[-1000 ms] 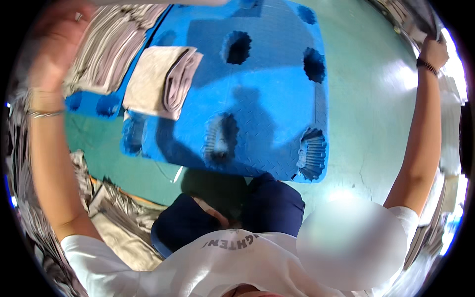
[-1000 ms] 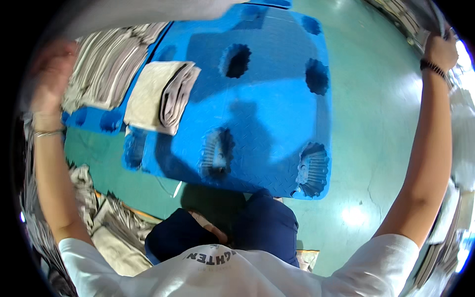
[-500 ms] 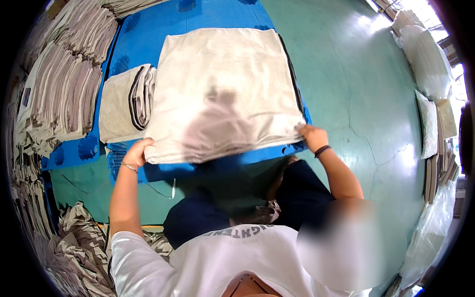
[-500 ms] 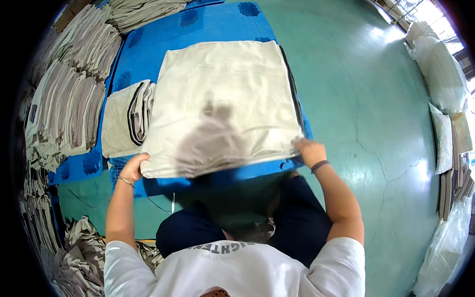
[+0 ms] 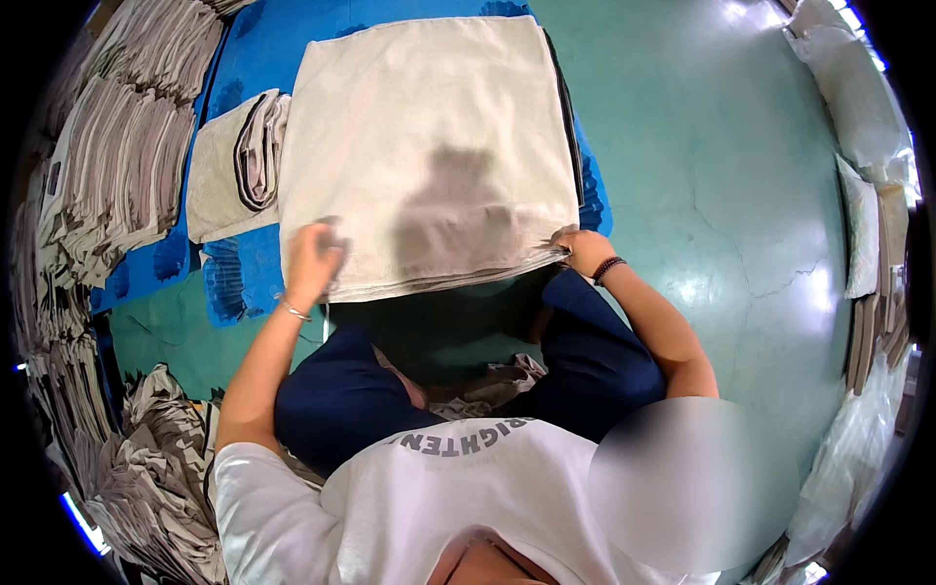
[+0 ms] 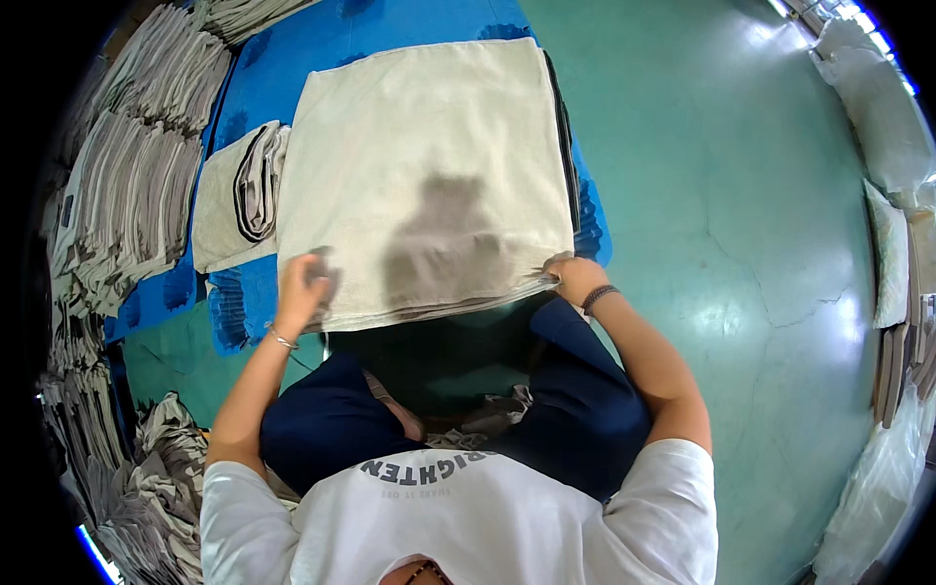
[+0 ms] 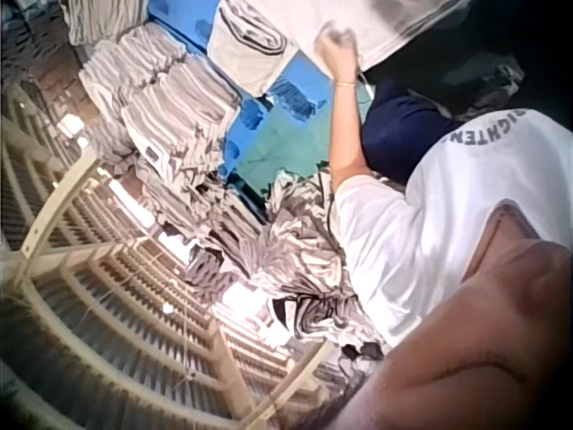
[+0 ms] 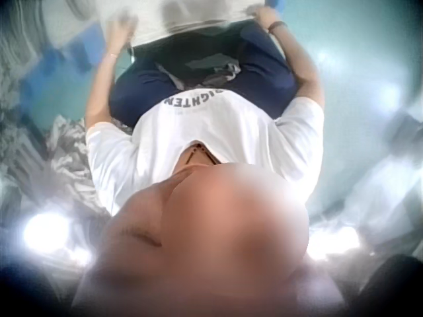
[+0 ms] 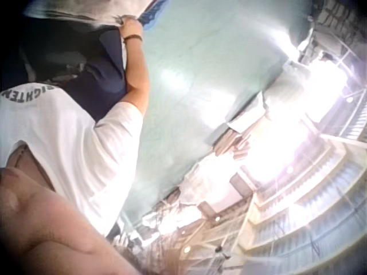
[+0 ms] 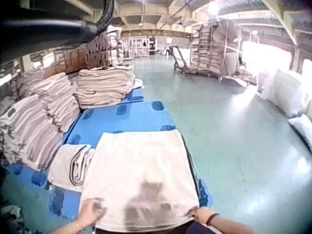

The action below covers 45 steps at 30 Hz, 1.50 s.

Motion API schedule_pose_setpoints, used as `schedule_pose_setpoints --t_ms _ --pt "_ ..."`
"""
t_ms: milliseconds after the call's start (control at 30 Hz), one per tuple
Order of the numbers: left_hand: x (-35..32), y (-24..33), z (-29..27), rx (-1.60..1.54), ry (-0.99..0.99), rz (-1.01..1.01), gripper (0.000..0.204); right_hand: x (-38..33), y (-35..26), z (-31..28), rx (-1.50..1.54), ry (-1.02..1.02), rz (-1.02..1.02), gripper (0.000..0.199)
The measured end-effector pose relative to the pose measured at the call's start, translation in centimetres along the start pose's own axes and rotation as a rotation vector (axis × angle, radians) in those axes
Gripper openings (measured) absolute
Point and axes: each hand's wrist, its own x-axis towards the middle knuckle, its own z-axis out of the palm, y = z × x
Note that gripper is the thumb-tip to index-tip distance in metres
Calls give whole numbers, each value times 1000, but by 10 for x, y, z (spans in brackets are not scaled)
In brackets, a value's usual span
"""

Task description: The person picks up and lays out textile cushion covers on a pallet, opening the zippers and smoothing the fabric by hand to inspect the interior and seams.

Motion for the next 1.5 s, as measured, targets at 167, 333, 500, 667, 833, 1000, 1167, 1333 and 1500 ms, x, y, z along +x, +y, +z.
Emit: schedule_pose_setpoints --t_ms 167,333,500,667,833,1000,1167,1333,1500 --pt "-7 74 44 160 -679 497 47 2 7 0 71 -24 -33 29" --pt "-2 122 104 50 -492 637 55 4 10 7 125 -21 -13 33" --pt "23 102 155 -440 -771 39 44 21 25 9 286 -24 -71 33" --pt "39 87 164 -735 -933 -318 29 28 24 8 491 33 -10 27" --pt "51 89 159 -588 -962 -260 28 30 21 12 496 61 96 25" --pt "26 90 130 -678 -751 -196 26 33 18 11 498 46 197 23" --pt "-41 74 83 -520 -230 -348 18 30 22 17 512 72 198 22" --pt "-80 90 94 -719 -199 -564 13 29 22 21 542 81 216 23" --pt "-82 108 129 -889 -212 -1072 28 20 9 27 429 208 298 21"
